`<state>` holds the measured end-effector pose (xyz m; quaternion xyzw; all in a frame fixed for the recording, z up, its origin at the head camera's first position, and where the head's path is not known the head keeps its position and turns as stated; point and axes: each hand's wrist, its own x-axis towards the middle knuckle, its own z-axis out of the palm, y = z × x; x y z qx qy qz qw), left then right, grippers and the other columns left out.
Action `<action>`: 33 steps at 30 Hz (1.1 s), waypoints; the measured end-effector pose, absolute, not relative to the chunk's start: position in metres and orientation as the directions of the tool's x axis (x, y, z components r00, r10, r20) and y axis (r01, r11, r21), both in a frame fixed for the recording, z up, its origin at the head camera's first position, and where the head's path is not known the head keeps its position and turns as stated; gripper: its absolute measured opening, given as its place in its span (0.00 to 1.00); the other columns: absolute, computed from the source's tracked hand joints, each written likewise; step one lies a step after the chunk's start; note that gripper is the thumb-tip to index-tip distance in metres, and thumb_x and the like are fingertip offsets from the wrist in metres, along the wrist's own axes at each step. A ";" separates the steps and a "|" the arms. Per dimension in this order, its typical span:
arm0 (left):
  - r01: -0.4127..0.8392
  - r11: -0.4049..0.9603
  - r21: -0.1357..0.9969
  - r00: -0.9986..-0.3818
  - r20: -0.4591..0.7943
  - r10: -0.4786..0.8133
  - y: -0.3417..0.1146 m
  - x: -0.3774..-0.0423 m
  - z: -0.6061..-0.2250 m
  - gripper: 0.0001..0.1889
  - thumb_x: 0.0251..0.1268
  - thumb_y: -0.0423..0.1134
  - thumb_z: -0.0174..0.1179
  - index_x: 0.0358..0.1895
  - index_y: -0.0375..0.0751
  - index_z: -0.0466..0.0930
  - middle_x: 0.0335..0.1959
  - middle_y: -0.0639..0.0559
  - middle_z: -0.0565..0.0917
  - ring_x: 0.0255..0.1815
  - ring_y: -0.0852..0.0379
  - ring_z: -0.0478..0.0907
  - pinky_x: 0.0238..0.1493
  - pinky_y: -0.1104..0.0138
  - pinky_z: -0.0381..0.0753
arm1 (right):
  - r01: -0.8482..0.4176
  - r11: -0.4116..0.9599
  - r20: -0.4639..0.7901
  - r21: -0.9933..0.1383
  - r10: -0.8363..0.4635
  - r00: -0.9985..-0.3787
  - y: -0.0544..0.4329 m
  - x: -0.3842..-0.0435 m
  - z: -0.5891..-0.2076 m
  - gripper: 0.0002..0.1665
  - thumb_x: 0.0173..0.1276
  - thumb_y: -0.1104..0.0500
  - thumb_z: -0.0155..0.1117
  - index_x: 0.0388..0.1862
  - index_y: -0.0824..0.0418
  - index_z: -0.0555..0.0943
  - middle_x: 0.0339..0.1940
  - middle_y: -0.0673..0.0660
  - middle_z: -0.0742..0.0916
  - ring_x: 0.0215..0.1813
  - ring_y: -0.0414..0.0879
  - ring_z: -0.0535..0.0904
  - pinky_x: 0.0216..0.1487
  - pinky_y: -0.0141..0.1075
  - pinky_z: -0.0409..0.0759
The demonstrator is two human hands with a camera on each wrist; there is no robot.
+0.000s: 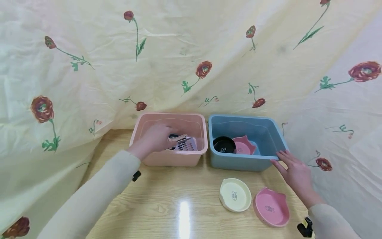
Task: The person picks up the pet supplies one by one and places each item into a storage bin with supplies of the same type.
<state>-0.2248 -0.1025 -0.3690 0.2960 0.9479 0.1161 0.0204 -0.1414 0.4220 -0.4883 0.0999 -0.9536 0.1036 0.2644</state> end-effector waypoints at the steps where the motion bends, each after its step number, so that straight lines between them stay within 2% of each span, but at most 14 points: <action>1: 0.551 0.803 0.229 -0.830 0.046 0.556 -0.108 -0.220 -0.373 0.26 0.73 0.47 0.69 0.70 0.44 0.83 0.69 0.44 0.83 0.66 0.43 0.82 0.70 0.49 0.79 | -0.250 0.958 0.533 -0.139 -0.141 -0.834 0.423 -0.141 -0.489 0.31 0.63 0.51 0.81 0.60 0.67 0.88 0.58 0.69 0.88 0.63 0.70 0.84 0.43 0.65 0.86; 4: 0.515 0.827 0.225 -0.855 0.069 0.513 -0.121 -0.207 -0.386 0.31 0.72 0.47 0.69 0.75 0.42 0.78 0.72 0.41 0.81 0.69 0.40 0.80 0.69 0.46 0.79 | -0.258 0.958 0.548 -0.123 -0.151 -0.823 0.426 -0.140 -0.491 0.30 0.67 0.46 0.78 0.59 0.66 0.88 0.57 0.69 0.89 0.61 0.69 0.85 0.37 0.64 0.86; 8: 0.449 0.871 0.199 -0.894 0.110 0.435 -0.132 -0.192 -0.403 0.32 0.72 0.51 0.70 0.75 0.45 0.78 0.70 0.38 0.81 0.68 0.38 0.80 0.62 0.43 0.83 | -0.256 0.960 0.547 -0.117 -0.153 -0.823 0.430 -0.139 -0.492 0.32 0.70 0.43 0.76 0.59 0.66 0.88 0.57 0.69 0.89 0.61 0.69 0.85 0.40 0.66 0.85; 12: 0.416 0.896 0.157 -0.900 0.214 0.380 -0.141 -0.179 -0.422 0.31 0.70 0.52 0.71 0.73 0.47 0.80 0.65 0.38 0.84 0.60 0.38 0.85 0.53 0.43 0.87 | -0.254 0.960 0.541 -0.116 -0.154 -0.827 0.431 -0.139 -0.492 0.31 0.69 0.45 0.77 0.60 0.67 0.88 0.57 0.69 0.89 0.62 0.69 0.84 0.43 0.67 0.85; 16: 0.391 0.908 0.149 -0.887 0.325 0.329 -0.144 -0.170 -0.440 0.30 0.68 0.50 0.73 0.71 0.45 0.81 0.64 0.37 0.84 0.58 0.36 0.86 0.57 0.39 0.85 | -0.247 0.961 0.531 -0.125 -0.145 -0.835 0.430 -0.138 -0.492 0.31 0.67 0.47 0.78 0.60 0.67 0.87 0.58 0.69 0.89 0.63 0.69 0.84 0.44 0.67 0.85; 20: 0.373 0.912 0.168 -0.880 0.376 0.290 -0.140 -0.165 -0.454 0.31 0.67 0.50 0.74 0.72 0.45 0.81 0.67 0.37 0.83 0.65 0.36 0.82 0.66 0.35 0.78 | -0.224 0.965 0.506 -0.137 -0.127 -0.853 0.429 -0.138 -0.490 0.32 0.68 0.46 0.78 0.61 0.67 0.87 0.59 0.70 0.88 0.64 0.70 0.83 0.45 0.69 0.84; 24: 0.335 0.925 0.181 -0.888 0.389 0.246 -0.134 -0.161 -0.466 0.32 0.70 0.52 0.72 0.74 0.46 0.79 0.72 0.38 0.80 0.74 0.38 0.76 0.73 0.34 0.71 | -0.229 0.964 0.511 -0.135 -0.130 -0.850 0.427 -0.138 -0.489 0.32 0.67 0.47 0.78 0.61 0.67 0.87 0.59 0.70 0.88 0.64 0.70 0.83 0.43 0.68 0.84; 29: 0.286 0.933 0.218 -0.889 0.425 0.173 -0.129 -0.153 -0.482 0.30 0.73 0.54 0.69 0.73 0.46 0.80 0.75 0.40 0.77 0.79 0.39 0.70 0.77 0.34 0.65 | -0.258 0.958 0.542 -0.127 -0.150 -0.827 0.426 -0.140 -0.489 0.30 0.65 0.50 0.80 0.60 0.67 0.88 0.58 0.69 0.89 0.62 0.69 0.84 0.40 0.67 0.85; 33: 0.262 0.939 0.222 -0.871 0.475 0.130 -0.128 -0.149 -0.493 0.30 0.72 0.55 0.69 0.72 0.45 0.81 0.76 0.39 0.76 0.79 0.37 0.70 0.78 0.34 0.63 | -0.259 0.958 0.553 -0.125 -0.150 -0.820 0.425 -0.141 -0.489 0.30 0.62 0.53 0.82 0.59 0.68 0.88 0.57 0.69 0.89 0.62 0.70 0.85 0.42 0.67 0.85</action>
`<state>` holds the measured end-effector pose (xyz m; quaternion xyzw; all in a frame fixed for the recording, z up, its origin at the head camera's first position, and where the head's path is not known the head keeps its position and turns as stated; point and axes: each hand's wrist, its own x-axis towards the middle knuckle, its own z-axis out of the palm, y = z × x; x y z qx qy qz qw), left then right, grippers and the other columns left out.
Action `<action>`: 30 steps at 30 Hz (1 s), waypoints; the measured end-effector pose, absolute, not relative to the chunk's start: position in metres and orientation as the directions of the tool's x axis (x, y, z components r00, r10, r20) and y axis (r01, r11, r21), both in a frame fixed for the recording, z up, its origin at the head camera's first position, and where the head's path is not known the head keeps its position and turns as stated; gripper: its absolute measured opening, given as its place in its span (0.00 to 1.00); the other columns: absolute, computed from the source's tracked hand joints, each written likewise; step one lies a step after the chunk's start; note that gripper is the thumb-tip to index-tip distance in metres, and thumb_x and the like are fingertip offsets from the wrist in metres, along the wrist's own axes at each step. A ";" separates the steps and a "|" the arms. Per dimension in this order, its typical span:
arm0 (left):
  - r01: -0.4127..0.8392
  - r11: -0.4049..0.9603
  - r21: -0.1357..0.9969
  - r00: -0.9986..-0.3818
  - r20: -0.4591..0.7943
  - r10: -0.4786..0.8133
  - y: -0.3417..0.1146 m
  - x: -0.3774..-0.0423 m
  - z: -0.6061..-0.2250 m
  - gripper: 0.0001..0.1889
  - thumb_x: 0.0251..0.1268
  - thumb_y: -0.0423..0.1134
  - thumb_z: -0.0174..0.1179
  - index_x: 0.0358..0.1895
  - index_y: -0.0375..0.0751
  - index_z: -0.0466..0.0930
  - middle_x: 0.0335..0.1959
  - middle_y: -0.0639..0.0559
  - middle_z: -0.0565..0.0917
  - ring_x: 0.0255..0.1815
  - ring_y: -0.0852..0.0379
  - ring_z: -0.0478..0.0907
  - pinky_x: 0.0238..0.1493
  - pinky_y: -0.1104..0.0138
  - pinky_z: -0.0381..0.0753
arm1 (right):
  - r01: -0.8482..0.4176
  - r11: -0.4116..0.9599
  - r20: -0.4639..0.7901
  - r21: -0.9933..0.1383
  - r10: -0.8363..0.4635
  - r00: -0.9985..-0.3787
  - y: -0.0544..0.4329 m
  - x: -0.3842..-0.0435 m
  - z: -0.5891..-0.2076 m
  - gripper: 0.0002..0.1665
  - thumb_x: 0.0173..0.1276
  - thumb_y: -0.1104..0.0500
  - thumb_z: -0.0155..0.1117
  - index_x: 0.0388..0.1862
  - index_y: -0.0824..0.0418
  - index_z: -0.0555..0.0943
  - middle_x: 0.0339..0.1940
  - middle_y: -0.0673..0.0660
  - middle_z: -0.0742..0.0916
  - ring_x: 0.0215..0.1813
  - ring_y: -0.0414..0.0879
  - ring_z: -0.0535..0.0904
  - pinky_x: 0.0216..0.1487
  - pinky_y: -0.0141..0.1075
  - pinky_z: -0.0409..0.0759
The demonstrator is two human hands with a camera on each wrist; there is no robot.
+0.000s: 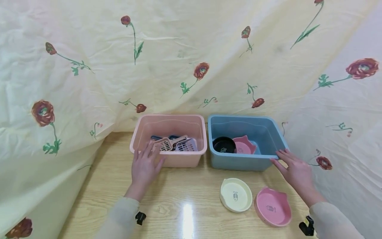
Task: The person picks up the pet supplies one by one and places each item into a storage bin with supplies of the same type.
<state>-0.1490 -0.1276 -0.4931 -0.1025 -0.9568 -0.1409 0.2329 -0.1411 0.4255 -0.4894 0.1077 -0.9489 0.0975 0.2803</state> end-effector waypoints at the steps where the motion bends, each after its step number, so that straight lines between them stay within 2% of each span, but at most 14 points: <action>1: 0.251 0.943 0.220 -0.866 0.487 0.117 -0.128 -0.149 -0.496 0.31 0.72 0.55 0.68 0.72 0.45 0.81 0.77 0.40 0.75 0.79 0.37 0.70 0.78 0.34 0.63 | -0.257 0.959 0.552 -0.124 -0.149 -0.820 0.425 -0.141 -0.489 0.31 0.60 0.53 0.82 0.59 0.68 0.88 0.57 0.70 0.89 0.62 0.70 0.85 0.42 0.68 0.85; 7: 0.218 0.945 0.243 -0.825 0.564 0.045 -0.136 -0.147 -0.509 0.31 0.69 0.56 0.69 0.70 0.44 0.82 0.75 0.41 0.78 0.78 0.36 0.70 0.79 0.36 0.62 | -0.240 0.963 0.530 -0.123 -0.141 -0.836 0.424 -0.141 -0.487 0.32 0.58 0.55 0.83 0.60 0.68 0.87 0.57 0.70 0.89 0.63 0.70 0.84 0.46 0.69 0.84; 14: 0.280 0.944 0.177 -0.719 0.690 0.084 -0.145 -0.153 -0.519 0.29 0.61 0.51 0.74 0.63 0.42 0.87 0.65 0.39 0.85 0.70 0.34 0.79 0.72 0.34 0.72 | -0.230 0.966 0.524 -0.122 -0.135 -0.841 0.425 -0.141 -0.487 0.32 0.58 0.54 0.84 0.60 0.68 0.87 0.57 0.70 0.89 0.63 0.70 0.84 0.47 0.70 0.83; 18: 0.290 0.944 0.159 -0.684 0.724 0.088 -0.146 -0.155 -0.521 0.27 0.59 0.49 0.76 0.61 0.40 0.88 0.61 0.38 0.87 0.65 0.33 0.82 0.69 0.34 0.75 | -0.225 0.967 0.514 -0.118 -0.134 -0.847 0.425 -0.141 -0.488 0.32 0.59 0.53 0.83 0.60 0.67 0.87 0.58 0.70 0.88 0.64 0.70 0.83 0.48 0.70 0.83; 24: 0.272 0.948 0.163 -0.667 0.742 0.063 -0.147 -0.158 -0.521 0.27 0.58 0.51 0.76 0.57 0.36 0.90 0.55 0.36 0.90 0.61 0.32 0.85 0.67 0.35 0.77 | -0.231 0.966 0.519 -0.113 -0.141 -0.843 0.426 -0.142 -0.489 0.31 0.62 0.52 0.81 0.60 0.67 0.87 0.58 0.70 0.89 0.63 0.69 0.84 0.46 0.69 0.84; 30: 0.268 0.946 0.181 -0.667 0.743 0.047 -0.146 -0.160 -0.524 0.31 0.57 0.53 0.74 0.58 0.34 0.88 0.58 0.33 0.87 0.62 0.31 0.84 0.69 0.36 0.76 | -0.241 0.963 0.530 -0.119 -0.143 -0.836 0.426 -0.142 -0.488 0.32 0.59 0.54 0.83 0.60 0.67 0.87 0.57 0.70 0.89 0.63 0.70 0.84 0.45 0.69 0.84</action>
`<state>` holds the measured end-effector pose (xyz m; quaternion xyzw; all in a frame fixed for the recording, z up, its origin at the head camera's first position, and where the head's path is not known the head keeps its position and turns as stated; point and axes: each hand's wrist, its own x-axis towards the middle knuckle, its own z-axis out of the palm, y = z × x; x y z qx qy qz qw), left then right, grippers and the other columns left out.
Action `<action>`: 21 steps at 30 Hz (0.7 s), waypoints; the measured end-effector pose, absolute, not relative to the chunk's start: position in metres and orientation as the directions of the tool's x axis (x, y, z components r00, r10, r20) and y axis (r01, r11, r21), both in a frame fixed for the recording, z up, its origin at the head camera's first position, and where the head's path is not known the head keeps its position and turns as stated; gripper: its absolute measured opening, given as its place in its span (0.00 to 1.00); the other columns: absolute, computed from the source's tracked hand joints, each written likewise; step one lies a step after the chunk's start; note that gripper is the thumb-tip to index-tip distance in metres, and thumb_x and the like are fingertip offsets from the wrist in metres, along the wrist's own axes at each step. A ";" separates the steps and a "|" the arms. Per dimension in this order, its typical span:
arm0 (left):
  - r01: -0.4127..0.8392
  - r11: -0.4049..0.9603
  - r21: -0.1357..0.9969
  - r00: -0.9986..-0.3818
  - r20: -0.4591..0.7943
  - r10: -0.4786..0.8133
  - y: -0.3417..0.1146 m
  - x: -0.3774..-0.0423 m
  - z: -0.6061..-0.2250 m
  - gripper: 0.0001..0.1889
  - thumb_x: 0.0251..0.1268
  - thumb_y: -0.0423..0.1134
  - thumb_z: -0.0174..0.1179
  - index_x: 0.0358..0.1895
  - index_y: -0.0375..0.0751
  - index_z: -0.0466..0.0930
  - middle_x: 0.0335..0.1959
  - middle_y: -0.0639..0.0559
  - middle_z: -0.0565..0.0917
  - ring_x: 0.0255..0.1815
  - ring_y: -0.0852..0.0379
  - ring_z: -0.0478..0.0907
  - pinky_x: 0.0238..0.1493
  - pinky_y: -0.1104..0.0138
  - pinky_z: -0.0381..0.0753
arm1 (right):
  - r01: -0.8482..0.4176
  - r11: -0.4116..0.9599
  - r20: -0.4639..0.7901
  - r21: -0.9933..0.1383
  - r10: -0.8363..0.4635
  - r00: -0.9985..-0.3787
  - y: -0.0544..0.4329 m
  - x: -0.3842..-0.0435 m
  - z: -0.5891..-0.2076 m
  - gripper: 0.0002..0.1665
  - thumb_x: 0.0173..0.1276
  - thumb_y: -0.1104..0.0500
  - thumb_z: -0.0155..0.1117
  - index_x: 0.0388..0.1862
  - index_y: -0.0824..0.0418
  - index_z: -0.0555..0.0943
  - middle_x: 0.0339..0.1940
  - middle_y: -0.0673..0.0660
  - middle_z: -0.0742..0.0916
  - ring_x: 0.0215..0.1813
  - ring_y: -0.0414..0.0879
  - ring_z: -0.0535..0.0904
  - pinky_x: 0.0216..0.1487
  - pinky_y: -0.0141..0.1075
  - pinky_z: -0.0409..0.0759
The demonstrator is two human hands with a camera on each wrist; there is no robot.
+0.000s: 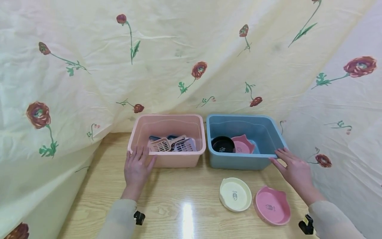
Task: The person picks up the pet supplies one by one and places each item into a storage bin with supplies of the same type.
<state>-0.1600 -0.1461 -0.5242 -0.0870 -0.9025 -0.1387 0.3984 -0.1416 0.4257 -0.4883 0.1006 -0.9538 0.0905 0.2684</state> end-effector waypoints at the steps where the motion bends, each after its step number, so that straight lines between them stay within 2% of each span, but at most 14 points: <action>1: 0.271 0.944 0.189 -0.665 0.746 0.042 -0.145 -0.160 -0.525 0.31 0.59 0.54 0.73 0.59 0.34 0.88 0.58 0.33 0.87 0.63 0.30 0.83 0.69 0.36 0.75 | -0.247 0.962 0.537 -0.117 -0.148 -0.831 0.425 -0.142 -0.488 0.32 0.58 0.55 0.83 0.59 0.68 0.87 0.57 0.70 0.89 0.63 0.70 0.84 0.44 0.69 0.84; 5: 0.286 0.935 0.208 -0.634 0.773 0.021 -0.142 -0.160 -0.528 0.33 0.75 0.62 0.61 0.58 0.32 0.88 0.56 0.32 0.87 0.62 0.30 0.84 0.70 0.35 0.75 | -0.254 0.961 0.546 -0.112 -0.154 -0.824 0.425 -0.142 -0.488 0.31 0.59 0.54 0.83 0.59 0.68 0.88 0.57 0.69 0.89 0.62 0.69 0.84 0.43 0.68 0.85; 7: 0.297 0.930 0.218 -0.610 0.792 0.009 -0.141 -0.159 -0.530 0.32 0.76 0.61 0.61 0.56 0.31 0.89 0.55 0.32 0.88 0.61 0.30 0.85 0.69 0.35 0.75 | -0.251 0.961 0.540 -0.114 -0.152 -0.828 0.424 -0.143 -0.488 0.31 0.61 0.53 0.82 0.59 0.67 0.88 0.57 0.69 0.89 0.63 0.69 0.84 0.44 0.68 0.85; 9: 0.302 0.927 0.222 -0.589 0.808 -0.002 -0.140 -0.160 -0.532 0.28 0.72 0.57 0.67 0.54 0.31 0.90 0.53 0.32 0.89 0.60 0.31 0.85 0.68 0.35 0.76 | -0.248 0.961 0.532 -0.120 -0.148 -0.834 0.424 -0.143 -0.488 0.31 0.63 0.51 0.81 0.60 0.67 0.88 0.58 0.69 0.89 0.63 0.69 0.84 0.45 0.68 0.84; 13: 0.304 0.924 0.232 -0.571 0.821 -0.019 -0.139 -0.160 -0.533 0.26 0.56 0.45 0.78 0.53 0.30 0.90 0.52 0.32 0.89 0.59 0.30 0.86 0.67 0.35 0.77 | -0.262 0.957 0.535 -0.123 -0.159 -0.830 0.424 -0.144 -0.488 0.31 0.65 0.48 0.79 0.59 0.67 0.88 0.57 0.69 0.89 0.63 0.69 0.84 0.43 0.67 0.85; 16: 0.306 0.921 0.241 -0.573 0.819 -0.024 -0.138 -0.160 -0.533 0.26 0.53 0.44 0.79 0.52 0.30 0.90 0.52 0.32 0.89 0.59 0.30 0.86 0.67 0.35 0.77 | -0.284 0.951 0.538 -0.124 -0.176 -0.824 0.426 -0.144 -0.486 0.32 0.66 0.45 0.79 0.58 0.68 0.88 0.57 0.70 0.89 0.61 0.70 0.84 0.37 0.64 0.86; 21: 0.307 0.922 0.235 -0.577 0.817 -0.016 -0.137 -0.160 -0.533 0.27 0.53 0.44 0.79 0.53 0.30 0.90 0.52 0.33 0.89 0.59 0.30 0.86 0.66 0.35 0.78 | -0.303 0.941 0.451 -0.151 -0.207 -0.868 0.430 -0.141 -0.470 0.34 0.63 0.47 0.82 0.58 0.70 0.87 0.58 0.73 0.87 0.59 0.74 0.84 0.41 0.64 0.87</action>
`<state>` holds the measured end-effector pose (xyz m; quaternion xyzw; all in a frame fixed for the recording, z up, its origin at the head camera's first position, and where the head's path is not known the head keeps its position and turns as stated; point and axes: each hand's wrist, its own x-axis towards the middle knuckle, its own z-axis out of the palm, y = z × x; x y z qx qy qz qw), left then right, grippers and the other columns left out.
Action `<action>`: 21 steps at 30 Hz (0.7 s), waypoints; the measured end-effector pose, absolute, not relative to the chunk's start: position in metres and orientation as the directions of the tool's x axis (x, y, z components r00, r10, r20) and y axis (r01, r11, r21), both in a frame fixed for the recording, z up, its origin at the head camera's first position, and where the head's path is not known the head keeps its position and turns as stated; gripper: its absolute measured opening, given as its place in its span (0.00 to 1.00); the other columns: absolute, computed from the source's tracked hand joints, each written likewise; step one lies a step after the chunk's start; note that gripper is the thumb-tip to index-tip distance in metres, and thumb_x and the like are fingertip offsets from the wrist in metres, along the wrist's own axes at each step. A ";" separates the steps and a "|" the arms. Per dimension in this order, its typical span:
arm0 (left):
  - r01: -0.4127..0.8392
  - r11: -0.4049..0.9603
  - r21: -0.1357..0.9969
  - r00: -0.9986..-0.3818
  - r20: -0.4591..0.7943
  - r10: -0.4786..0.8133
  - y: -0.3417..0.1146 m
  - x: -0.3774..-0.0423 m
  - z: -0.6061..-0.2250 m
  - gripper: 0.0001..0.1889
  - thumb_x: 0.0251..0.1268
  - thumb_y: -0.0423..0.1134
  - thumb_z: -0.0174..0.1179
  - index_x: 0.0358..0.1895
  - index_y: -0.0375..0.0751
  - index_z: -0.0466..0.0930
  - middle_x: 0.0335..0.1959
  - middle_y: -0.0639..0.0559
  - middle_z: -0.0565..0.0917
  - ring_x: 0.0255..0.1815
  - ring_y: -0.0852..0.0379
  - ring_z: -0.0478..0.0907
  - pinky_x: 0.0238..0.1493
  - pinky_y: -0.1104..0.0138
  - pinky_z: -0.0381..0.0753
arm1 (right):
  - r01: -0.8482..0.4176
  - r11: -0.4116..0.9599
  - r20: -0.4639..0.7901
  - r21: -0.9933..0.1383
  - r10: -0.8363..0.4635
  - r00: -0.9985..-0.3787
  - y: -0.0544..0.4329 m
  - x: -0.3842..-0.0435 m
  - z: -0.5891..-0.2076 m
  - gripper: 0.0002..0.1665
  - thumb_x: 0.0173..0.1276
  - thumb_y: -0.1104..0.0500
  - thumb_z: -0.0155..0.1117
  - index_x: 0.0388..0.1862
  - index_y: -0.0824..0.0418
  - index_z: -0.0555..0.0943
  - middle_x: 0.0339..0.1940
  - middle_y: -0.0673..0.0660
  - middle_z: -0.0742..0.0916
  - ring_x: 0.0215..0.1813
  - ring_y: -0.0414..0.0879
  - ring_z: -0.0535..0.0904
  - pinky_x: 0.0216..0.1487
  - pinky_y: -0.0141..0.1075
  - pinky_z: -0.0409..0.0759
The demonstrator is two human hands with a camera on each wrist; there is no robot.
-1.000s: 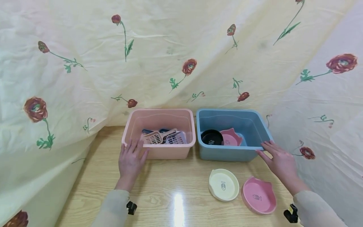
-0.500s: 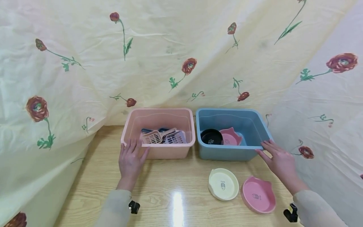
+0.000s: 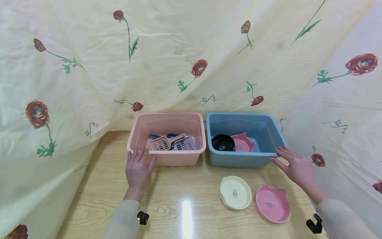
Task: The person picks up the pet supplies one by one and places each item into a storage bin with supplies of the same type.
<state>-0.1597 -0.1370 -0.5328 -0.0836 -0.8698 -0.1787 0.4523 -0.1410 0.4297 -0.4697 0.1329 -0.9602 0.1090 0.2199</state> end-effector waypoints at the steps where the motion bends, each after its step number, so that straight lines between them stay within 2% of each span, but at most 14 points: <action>1: 0.305 0.924 0.230 -0.578 0.816 -0.012 -0.137 -0.159 -0.533 0.27 0.53 0.45 0.79 0.53 0.30 0.90 0.52 0.32 0.89 0.59 0.30 0.86 0.66 0.35 0.78 | -0.305 0.940 0.426 -0.150 -0.216 -0.878 0.430 -0.139 -0.464 0.34 0.61 0.48 0.83 0.59 0.70 0.87 0.58 0.73 0.87 0.57 0.73 0.85 0.41 0.63 0.88; 2: 0.301 0.926 0.227 -0.579 0.815 -0.011 -0.137 -0.159 -0.532 0.27 0.53 0.45 0.79 0.54 0.30 0.90 0.52 0.33 0.89 0.59 0.30 0.86 0.66 0.35 0.78 | -0.306 0.940 0.398 -0.152 -0.225 -0.889 0.430 -0.137 -0.458 0.34 0.61 0.48 0.83 0.59 0.69 0.87 0.57 0.73 0.88 0.53 0.72 0.88 0.40 0.61 0.89; 4: 0.296 0.929 0.224 -0.583 0.813 -0.010 -0.137 -0.158 -0.532 0.27 0.53 0.45 0.79 0.54 0.30 0.89 0.53 0.33 0.89 0.59 0.30 0.86 0.67 0.35 0.78 | -0.312 0.938 0.328 -0.154 -0.249 -0.911 0.428 -0.132 -0.445 0.34 0.62 0.46 0.82 0.60 0.66 0.88 0.54 0.72 0.90 0.38 0.62 0.91 0.34 0.52 0.89; 6: 0.293 0.928 0.229 -0.585 0.811 -0.015 -0.137 -0.158 -0.533 0.27 0.53 0.45 0.79 0.54 0.31 0.90 0.53 0.33 0.89 0.59 0.31 0.85 0.67 0.36 0.77 | -0.323 0.930 0.240 -0.175 -0.277 -0.930 0.425 -0.127 -0.433 0.33 0.64 0.45 0.81 0.61 0.63 0.88 0.43 0.67 0.93 0.25 0.51 0.86 0.25 0.43 0.82; 7: 0.291 0.929 0.230 -0.588 0.809 -0.016 -0.137 -0.157 -0.533 0.27 0.53 0.45 0.79 0.54 0.31 0.89 0.53 0.33 0.89 0.59 0.30 0.85 0.68 0.35 0.77 | -0.333 0.923 0.190 -0.195 -0.297 -0.936 0.422 -0.126 -0.427 0.31 0.65 0.44 0.80 0.60 0.62 0.89 0.41 0.65 0.93 0.24 0.46 0.83 0.25 0.40 0.80; 9: 0.292 0.927 0.236 -0.588 0.808 -0.021 -0.138 -0.157 -0.533 0.28 0.53 0.46 0.79 0.54 0.31 0.90 0.53 0.33 0.89 0.59 0.30 0.85 0.68 0.35 0.77 | -0.341 0.908 0.065 -0.242 -0.335 -0.940 0.414 -0.122 -0.416 0.30 0.68 0.42 0.77 0.60 0.60 0.89 0.41 0.61 0.94 0.27 0.45 0.85 0.30 0.40 0.84; 11: 0.297 0.925 0.239 -0.585 0.811 -0.022 -0.138 -0.157 -0.534 0.28 0.53 0.46 0.79 0.54 0.30 0.89 0.52 0.32 0.89 0.59 0.29 0.85 0.68 0.35 0.77 | -0.345 0.891 -0.052 -0.296 -0.375 -0.925 0.405 -0.119 -0.408 0.29 0.70 0.41 0.75 0.60 0.59 0.90 0.43 0.58 0.94 0.39 0.51 0.91 0.38 0.45 0.89; 13: 0.301 0.924 0.235 -0.577 0.816 -0.020 -0.138 -0.157 -0.534 0.28 0.53 0.47 0.79 0.54 0.30 0.89 0.52 0.31 0.89 0.59 0.29 0.85 0.67 0.35 0.77 | -0.361 0.873 -0.125 -0.327 -0.419 -0.899 0.396 -0.116 -0.403 0.29 0.71 0.39 0.74 0.59 0.59 0.91 0.51 0.57 0.94 0.51 0.55 0.92 0.47 0.48 0.91; 14: 0.303 0.924 0.233 -0.574 0.819 -0.018 -0.138 -0.158 -0.533 0.29 0.53 0.48 0.78 0.54 0.30 0.89 0.52 0.31 0.89 0.59 0.28 0.85 0.67 0.35 0.77 | -0.362 0.866 -0.160 -0.344 -0.434 -0.886 0.391 -0.114 -0.401 0.30 0.72 0.38 0.72 0.59 0.58 0.90 0.52 0.55 0.93 0.55 0.56 0.91 0.49 0.49 0.91; 18: 0.306 0.926 0.220 -0.568 0.823 -0.007 -0.137 -0.158 -0.533 0.30 0.54 0.48 0.77 0.55 0.29 0.89 0.52 0.30 0.88 0.58 0.28 0.85 0.67 0.34 0.77 | -0.384 0.813 -0.208 -0.437 -0.506 -0.837 0.376 -0.114 -0.401 0.31 0.73 0.40 0.72 0.61 0.61 0.89 0.52 0.55 0.93 0.53 0.52 0.91 0.48 0.43 0.91; 21: 0.305 0.927 0.217 -0.570 0.822 -0.005 -0.136 -0.159 -0.533 0.30 0.55 0.49 0.77 0.56 0.30 0.89 0.52 0.31 0.89 0.59 0.28 0.85 0.67 0.34 0.77 | -0.372 0.758 -0.228 -0.537 -0.554 -0.801 0.368 -0.119 -0.408 0.31 0.74 0.45 0.73 0.63 0.67 0.86 0.53 0.60 0.93 0.53 0.53 0.91 0.49 0.43 0.91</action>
